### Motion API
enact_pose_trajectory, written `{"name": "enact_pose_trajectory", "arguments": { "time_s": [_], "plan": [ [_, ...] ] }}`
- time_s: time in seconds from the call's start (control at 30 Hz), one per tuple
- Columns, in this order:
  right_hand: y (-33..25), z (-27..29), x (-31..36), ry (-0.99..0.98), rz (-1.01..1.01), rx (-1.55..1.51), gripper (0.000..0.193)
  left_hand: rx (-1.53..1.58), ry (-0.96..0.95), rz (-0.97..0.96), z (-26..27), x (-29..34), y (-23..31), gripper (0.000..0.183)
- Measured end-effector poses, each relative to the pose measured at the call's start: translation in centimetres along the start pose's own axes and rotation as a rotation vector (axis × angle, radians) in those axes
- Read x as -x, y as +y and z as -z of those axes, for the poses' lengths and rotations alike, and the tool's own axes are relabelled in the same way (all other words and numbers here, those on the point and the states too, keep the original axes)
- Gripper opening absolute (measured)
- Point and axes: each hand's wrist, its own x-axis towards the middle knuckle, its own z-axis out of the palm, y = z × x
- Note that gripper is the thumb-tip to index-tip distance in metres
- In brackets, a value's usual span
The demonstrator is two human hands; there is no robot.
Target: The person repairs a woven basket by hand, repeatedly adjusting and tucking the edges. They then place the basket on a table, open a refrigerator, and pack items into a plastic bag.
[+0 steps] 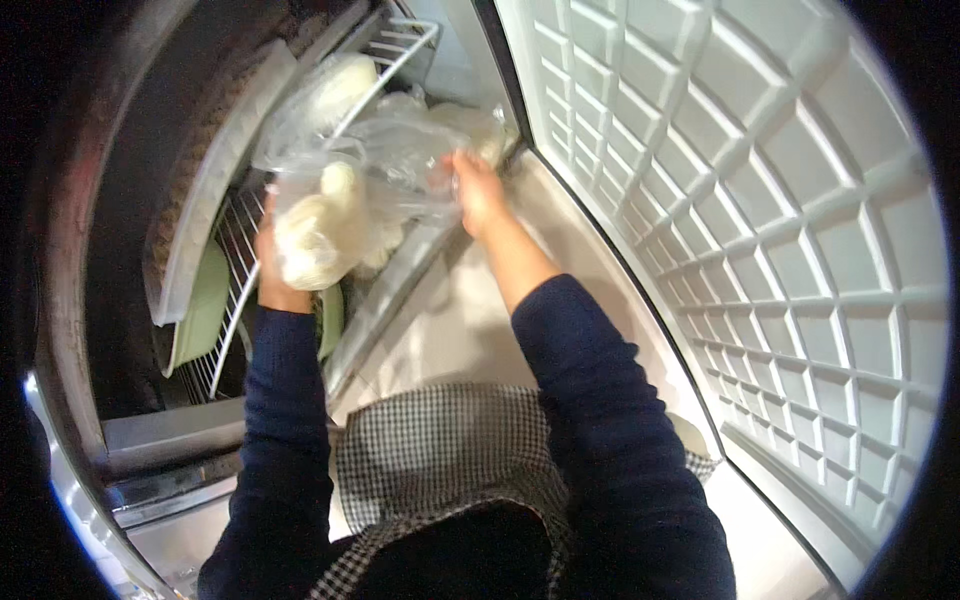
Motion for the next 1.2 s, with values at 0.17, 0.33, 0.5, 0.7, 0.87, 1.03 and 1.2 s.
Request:
{"name": "enact_pose_trajectory", "arguments": {
  "time_s": [0.17,0.33,0.5,0.7,0.87,1.03,1.2],
  "plan": [
    [7.4,0.8,-4.0,0.127,0.19,0.238,0.031,-0.681,-0.067,-0.228,-0.9,-3.9,-5.5,0.018],
    [7.4,0.3,-1.2,0.28,-0.151,0.074,0.028,-0.666,-0.013,-0.263,0.7,-7.1,-12.1,0.019],
    [4.6,-0.6,-0.4,0.318,-0.257,-0.084,0.027,-1.135,-0.095,-0.161,3.7,-8.0,-13.9,0.018],
    [1.5,1.5,-5.0,0.49,0.087,0.427,0.023,-1.73,-0.473,-0.597,4.5,-7.9,-11.9,0.027],
    [3.9,3.2,-4.1,0.547,0.278,0.75,0.026,-1.91,-0.294,-0.364,4.0,-7.9,-12.8,0.025],
    [10.4,4.3,1.3,0.241,-0.653,-0.318,0.04,-1.921,-0.303,-0.399,4.9,-8.2,-13.9,0.023],
    [9.8,1.1,-0.2,0.285,-0.113,0.356,0.023,-2.24,-0.558,-0.466,6.4,-8.6,-11.8,0.022]
  ]
}}
